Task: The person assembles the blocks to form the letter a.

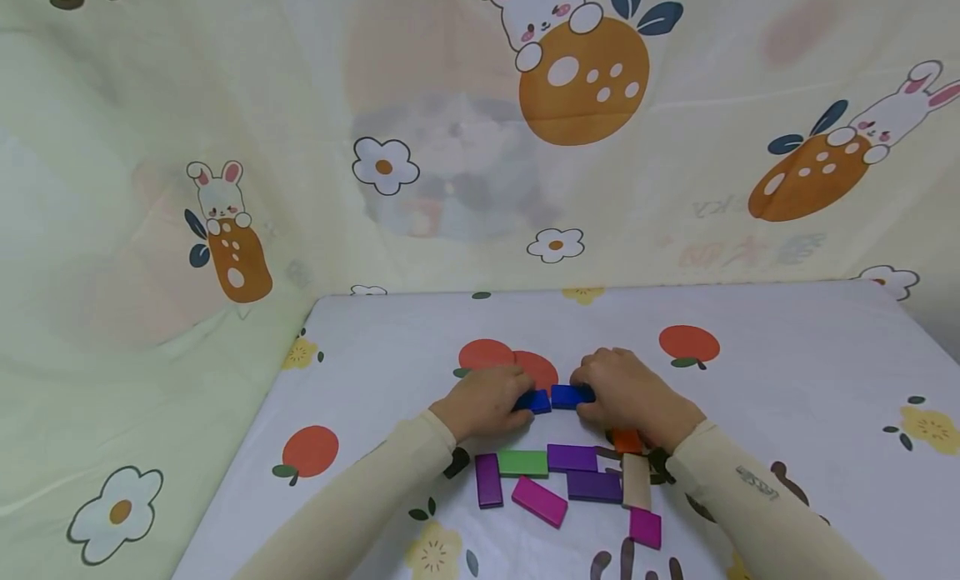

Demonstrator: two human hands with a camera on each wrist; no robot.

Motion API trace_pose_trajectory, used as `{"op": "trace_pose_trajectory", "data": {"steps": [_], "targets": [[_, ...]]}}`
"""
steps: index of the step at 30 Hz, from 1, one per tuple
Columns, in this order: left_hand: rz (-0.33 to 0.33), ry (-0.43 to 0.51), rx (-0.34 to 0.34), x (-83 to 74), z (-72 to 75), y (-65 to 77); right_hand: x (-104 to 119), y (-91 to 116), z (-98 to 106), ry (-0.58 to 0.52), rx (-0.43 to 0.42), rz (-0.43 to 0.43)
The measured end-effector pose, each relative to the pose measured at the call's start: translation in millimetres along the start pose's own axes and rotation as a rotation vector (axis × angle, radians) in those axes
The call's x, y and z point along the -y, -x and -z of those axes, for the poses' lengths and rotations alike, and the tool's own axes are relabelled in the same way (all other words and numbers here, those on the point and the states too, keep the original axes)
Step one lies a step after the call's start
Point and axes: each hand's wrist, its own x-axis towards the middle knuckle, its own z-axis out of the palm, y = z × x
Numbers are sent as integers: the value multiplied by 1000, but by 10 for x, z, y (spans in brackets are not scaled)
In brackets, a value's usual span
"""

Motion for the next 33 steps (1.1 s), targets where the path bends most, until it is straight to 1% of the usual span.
{"op": "trace_pose_trajectory", "data": {"steps": [6,9,13,18,22,28,33], "targets": [[39,4,9,11,2,-90,-42,-49,53,-47,11,-24],[53,0,12,20,1,-132,-62,-60,65,-53,12,-33],[63,-6,14,35,11,-174,-87,-72,64,-61,21,-58],[66,2,13,46,50,-202,-106,-95,57,-102,52,-119],[67,-5,16,52,62,-221,-117,-119,71,-130,72,-150],[103,19,43,55,84,-274,-141,-140,110,-183,80,-160],[118,29,40,71,113,-344,-184,-150,142,-193,71,-159]]}}
